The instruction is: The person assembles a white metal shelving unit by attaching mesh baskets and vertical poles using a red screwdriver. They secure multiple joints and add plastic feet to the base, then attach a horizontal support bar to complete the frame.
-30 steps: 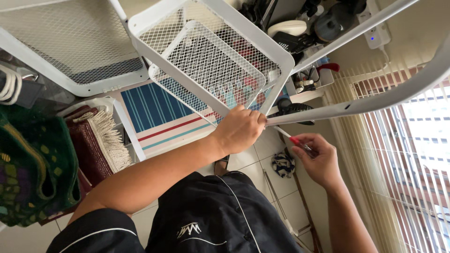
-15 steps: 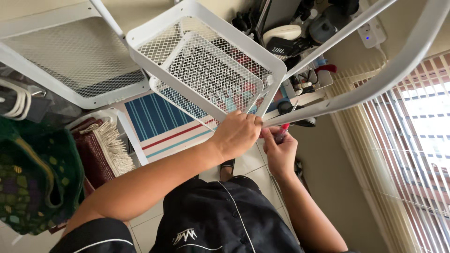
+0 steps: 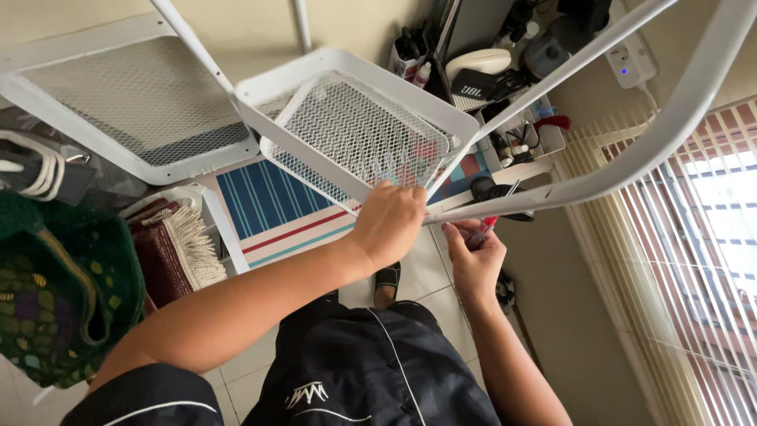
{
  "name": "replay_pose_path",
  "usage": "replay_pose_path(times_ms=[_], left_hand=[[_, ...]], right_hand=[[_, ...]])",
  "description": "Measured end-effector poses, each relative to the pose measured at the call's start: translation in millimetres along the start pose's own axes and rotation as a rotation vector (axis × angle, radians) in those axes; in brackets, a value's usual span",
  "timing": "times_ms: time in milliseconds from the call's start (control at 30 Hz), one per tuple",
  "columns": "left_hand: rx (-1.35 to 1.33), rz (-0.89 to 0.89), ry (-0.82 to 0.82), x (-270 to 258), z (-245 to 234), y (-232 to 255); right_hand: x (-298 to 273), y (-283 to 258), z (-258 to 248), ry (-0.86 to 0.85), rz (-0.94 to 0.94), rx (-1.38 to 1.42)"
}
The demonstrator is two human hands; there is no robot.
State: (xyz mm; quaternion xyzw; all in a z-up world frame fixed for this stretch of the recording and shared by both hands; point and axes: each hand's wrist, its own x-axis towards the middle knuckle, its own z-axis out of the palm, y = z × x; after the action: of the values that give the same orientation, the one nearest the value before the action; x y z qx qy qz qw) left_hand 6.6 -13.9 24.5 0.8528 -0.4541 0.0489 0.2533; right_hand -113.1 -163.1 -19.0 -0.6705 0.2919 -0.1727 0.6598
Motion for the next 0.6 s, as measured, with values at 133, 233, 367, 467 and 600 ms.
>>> replay_pose_path(times_ms=[133, 233, 367, 467, 600], left_hand=[[-0.067, -0.074, -0.008, 3.9, 3.2, -9.2], [-0.065, -0.1, -0.025, 8.2, 11.3, -15.2], [-0.189, -0.181, -0.115, 11.0, 26.8, -26.1], [-0.295, -0.256, -0.21, 11.2, 38.1, -38.3], [-0.299, -0.326, -0.39, 19.5, 43.3, -50.9]], right_hand=[[-2.6, 10.0, 0.0, -0.012, 0.061, 0.187], [0.8, 14.4, 0.6, -0.021, 0.024, 0.228], [2.8, 16.2, 3.3, -0.036, -0.007, 0.268], [4.0, 21.4, 5.3, -0.043, -0.028, 0.236], [0.6, 26.0, 6.0, -0.026, -0.064, 0.152]])
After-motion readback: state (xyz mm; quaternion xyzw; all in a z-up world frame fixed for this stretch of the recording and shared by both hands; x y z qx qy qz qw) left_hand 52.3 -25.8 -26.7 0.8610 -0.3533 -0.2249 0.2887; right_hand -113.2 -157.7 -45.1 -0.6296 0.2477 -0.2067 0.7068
